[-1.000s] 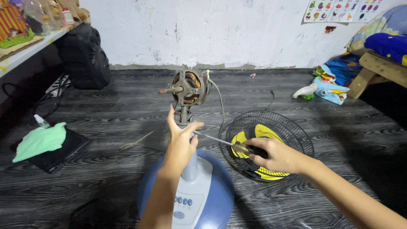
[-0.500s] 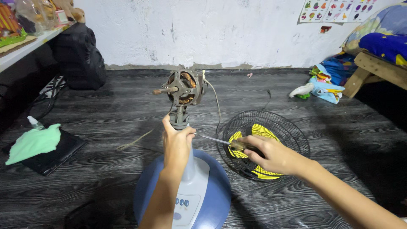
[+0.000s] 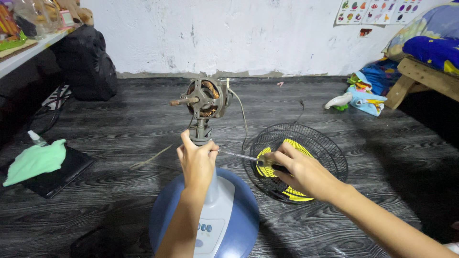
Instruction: The person uses a screwdriver to loosen and remove screws from the motor housing of a standing fan. They then detach the motor assembly from the fan stand and rotate it to inspect the internal components.
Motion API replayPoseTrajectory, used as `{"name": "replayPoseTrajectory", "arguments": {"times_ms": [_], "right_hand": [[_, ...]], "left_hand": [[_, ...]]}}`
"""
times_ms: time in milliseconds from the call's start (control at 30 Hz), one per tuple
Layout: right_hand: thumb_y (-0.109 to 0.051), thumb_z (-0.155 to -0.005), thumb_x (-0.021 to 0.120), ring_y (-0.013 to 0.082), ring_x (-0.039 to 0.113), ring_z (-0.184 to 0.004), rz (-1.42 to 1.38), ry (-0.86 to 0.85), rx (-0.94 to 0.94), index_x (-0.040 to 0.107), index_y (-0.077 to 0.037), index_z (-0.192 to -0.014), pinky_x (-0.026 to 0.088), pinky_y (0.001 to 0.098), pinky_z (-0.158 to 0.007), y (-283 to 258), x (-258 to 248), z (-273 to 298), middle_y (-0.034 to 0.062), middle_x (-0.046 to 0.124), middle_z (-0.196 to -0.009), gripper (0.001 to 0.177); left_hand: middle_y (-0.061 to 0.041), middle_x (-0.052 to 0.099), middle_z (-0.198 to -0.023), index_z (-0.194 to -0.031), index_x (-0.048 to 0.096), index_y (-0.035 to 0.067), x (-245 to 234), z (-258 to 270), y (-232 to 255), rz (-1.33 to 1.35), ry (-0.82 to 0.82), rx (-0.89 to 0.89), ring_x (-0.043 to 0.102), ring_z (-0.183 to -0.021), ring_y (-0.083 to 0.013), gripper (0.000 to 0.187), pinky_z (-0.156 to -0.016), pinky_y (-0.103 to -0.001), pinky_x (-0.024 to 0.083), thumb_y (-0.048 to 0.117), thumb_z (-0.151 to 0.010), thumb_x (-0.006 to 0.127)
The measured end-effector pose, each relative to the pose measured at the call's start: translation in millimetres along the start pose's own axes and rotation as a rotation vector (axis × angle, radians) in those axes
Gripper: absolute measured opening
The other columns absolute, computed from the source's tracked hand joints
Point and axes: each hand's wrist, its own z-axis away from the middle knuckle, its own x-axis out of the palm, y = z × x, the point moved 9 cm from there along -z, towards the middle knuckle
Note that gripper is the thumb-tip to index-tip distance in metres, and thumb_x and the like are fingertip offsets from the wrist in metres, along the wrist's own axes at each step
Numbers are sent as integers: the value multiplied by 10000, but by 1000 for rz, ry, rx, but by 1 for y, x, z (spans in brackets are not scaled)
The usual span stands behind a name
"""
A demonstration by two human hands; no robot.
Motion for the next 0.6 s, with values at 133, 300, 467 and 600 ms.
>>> {"name": "replayPoseTrajectory", "arguments": {"times_ms": [133, 300, 467, 600], "right_hand": [[-163, -800, 778, 300, 662, -945, -19, -31, 44, 616, -67, -1250, 552, 414, -784, 7, 12, 3, 108, 582, -1075, 487], [-334, -842, 793, 297, 691, -927, -181, -94, 69, 663, -32, -1176, 574, 383, -780, 24, 26, 4, 149, 655, -1009, 470], [-372, -906, 692, 276, 750, -842, -210, -235, 252, 645, -100, -1209, 576, 375, -740, 41, 41, 5, 139, 747, -895, 410], [-337, -874, 715, 282, 745, -785, -172, -165, 247, 645, -124, -1187, 575, 403, -699, 41, 33, 2, 117, 742, -876, 384]], "left_hand": [[-197, 477, -1313, -800, 778, 139, 3, 0, -1, 1, 13, 13, 558, -1152, -353, 110, -988, -477, 400, 137, -713, 846], [-189, 473, -1324, -809, 770, 132, 2, 1, -1, 12, 22, 15, 562, -1153, -357, 133, -996, -484, 401, 118, -706, 852], [-159, 473, -1316, -793, 770, 131, -2, -1, 2, 42, 7, -14, 575, -1118, -362, 158, -990, -494, 430, 81, -675, 862], [-183, 439, -1328, -839, 781, 128, 3, -2, -3, 144, -70, -77, 580, -1060, -385, 183, -938, -472, 482, 46, -688, 845]]}}
